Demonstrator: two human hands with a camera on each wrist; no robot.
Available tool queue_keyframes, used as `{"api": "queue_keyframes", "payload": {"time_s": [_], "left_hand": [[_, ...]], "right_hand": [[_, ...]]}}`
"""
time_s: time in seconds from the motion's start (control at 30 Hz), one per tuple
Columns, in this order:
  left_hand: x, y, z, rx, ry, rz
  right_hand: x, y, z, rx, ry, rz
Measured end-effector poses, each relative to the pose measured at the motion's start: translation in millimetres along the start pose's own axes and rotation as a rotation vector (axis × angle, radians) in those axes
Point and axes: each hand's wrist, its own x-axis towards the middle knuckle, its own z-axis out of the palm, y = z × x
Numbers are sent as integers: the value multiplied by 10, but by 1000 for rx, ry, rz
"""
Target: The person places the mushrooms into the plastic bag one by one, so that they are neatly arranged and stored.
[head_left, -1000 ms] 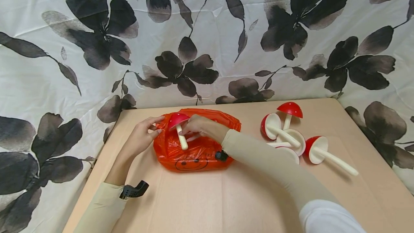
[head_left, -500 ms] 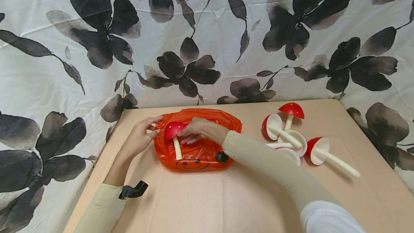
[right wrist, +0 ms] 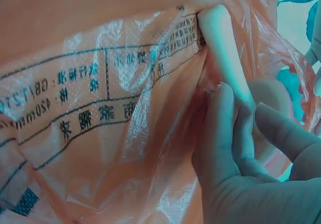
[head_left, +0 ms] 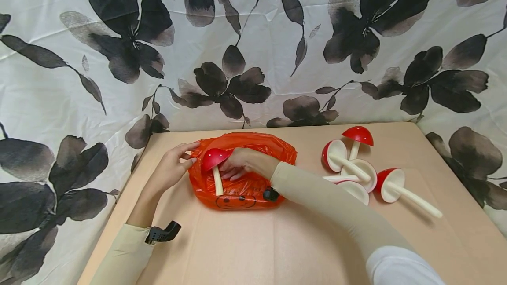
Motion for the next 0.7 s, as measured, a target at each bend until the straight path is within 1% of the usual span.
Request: {"api": "queue_keyframes", "payload": {"time_s": [0.17, 0.37, 0.47, 0.57, 0.7], "left_hand": [[-8, 13, 7, -4, -4, -14], [-17, 4, 9, -2, -9, -27], [-15, -5, 7, -2, -7, -22], [-14, -12, 5, -5, -5, -19], [-22, -18, 2, -11, 3, -17]], "right_hand": [[0, 42, 18, -43, -57, -31], [28, 94, 37, -83, -189, -145], [35, 107, 46, -108, -228, -202], [26, 107, 40, -89, -239, -230], [21, 96, 17, 10, -256, -227]]}}
